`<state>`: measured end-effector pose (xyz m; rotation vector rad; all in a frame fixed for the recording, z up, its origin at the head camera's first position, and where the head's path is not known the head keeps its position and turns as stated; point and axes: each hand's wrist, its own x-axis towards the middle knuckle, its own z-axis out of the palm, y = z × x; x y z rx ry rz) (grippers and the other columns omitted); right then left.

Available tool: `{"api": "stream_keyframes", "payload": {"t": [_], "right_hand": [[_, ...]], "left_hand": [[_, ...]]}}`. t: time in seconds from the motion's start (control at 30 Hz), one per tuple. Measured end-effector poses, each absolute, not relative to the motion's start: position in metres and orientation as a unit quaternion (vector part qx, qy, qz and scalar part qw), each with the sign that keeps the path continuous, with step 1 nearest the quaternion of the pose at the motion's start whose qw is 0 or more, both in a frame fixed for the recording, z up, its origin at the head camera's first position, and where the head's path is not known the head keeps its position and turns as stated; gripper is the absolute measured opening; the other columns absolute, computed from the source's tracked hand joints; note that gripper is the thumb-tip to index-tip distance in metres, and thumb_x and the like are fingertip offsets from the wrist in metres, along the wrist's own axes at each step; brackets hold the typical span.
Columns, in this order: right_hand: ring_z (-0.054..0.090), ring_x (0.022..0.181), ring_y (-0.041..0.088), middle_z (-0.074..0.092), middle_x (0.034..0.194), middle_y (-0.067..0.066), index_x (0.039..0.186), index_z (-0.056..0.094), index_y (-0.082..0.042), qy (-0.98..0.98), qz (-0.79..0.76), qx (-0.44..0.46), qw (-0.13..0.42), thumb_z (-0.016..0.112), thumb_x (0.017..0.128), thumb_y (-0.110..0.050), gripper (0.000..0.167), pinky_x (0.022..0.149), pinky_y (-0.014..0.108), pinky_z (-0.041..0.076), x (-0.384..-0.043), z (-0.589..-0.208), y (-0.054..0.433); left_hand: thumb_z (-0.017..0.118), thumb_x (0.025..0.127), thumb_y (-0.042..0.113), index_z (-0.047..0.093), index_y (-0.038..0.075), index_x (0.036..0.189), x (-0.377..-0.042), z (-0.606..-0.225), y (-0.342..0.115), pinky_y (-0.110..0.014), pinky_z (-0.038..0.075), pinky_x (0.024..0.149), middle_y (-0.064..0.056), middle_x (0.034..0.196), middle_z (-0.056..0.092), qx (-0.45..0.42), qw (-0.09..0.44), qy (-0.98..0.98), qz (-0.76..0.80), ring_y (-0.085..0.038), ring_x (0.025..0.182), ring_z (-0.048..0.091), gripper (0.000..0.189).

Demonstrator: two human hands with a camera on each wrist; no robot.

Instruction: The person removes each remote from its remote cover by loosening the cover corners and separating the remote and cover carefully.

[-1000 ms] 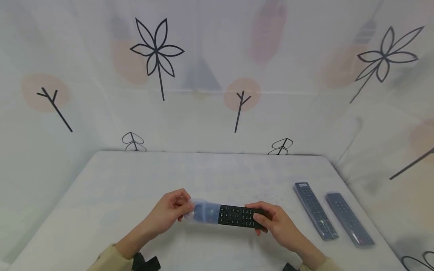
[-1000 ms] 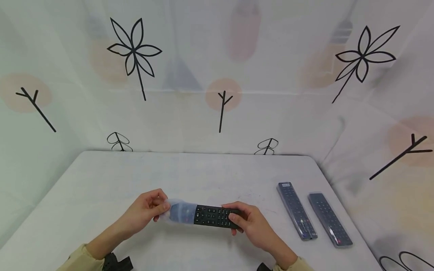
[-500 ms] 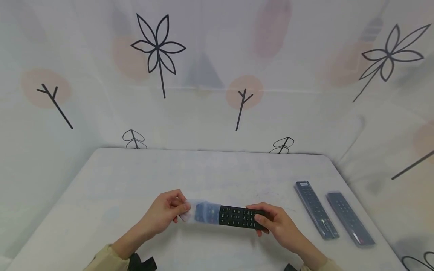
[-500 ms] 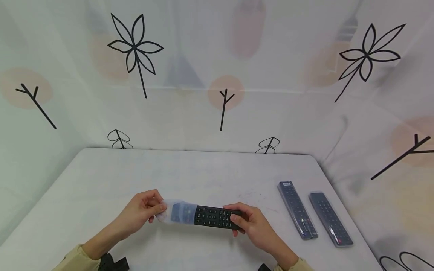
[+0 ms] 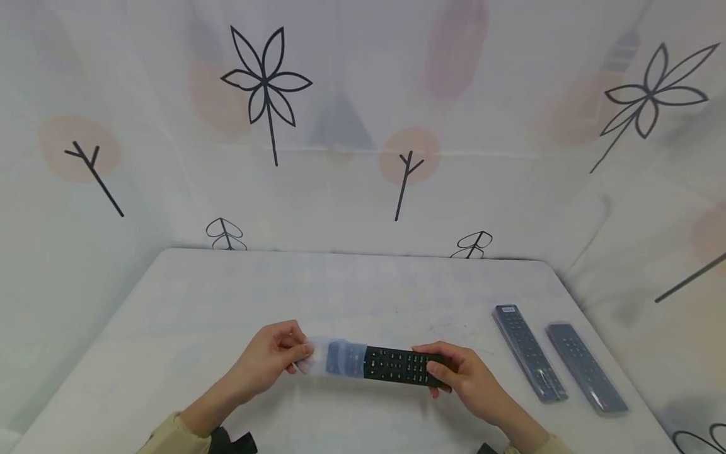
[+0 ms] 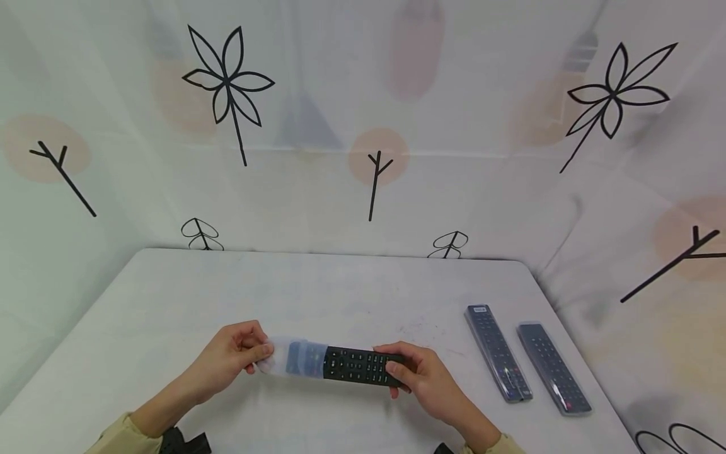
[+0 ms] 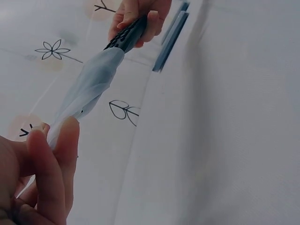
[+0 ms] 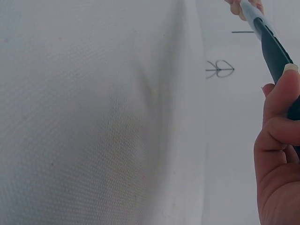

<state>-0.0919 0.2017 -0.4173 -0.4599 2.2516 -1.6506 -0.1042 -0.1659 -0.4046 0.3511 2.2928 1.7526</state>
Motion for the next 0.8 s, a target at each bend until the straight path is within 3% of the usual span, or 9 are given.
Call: {"api": "stream_keyframes", "payload": {"t": [0.8], "right_hand": [[0.064,0.066,0.024,0.062,0.114,0.02,0.13,0.06,0.0,0.791,-0.568,-0.169,0.153,0.058,0.099,-0.009,0.033,0.059,0.026,0.048,-0.095,-0.414,0.203]], "left_hand": [[0.069,0.094,0.011,0.061,-0.001,0.092,-0.102,-0.402,-0.182,-0.028,0.052,0.057,-0.011,0.085,0.071,0.105,0.124,0.778,0.607,-0.021,0.07,0.067,0.015]]}}
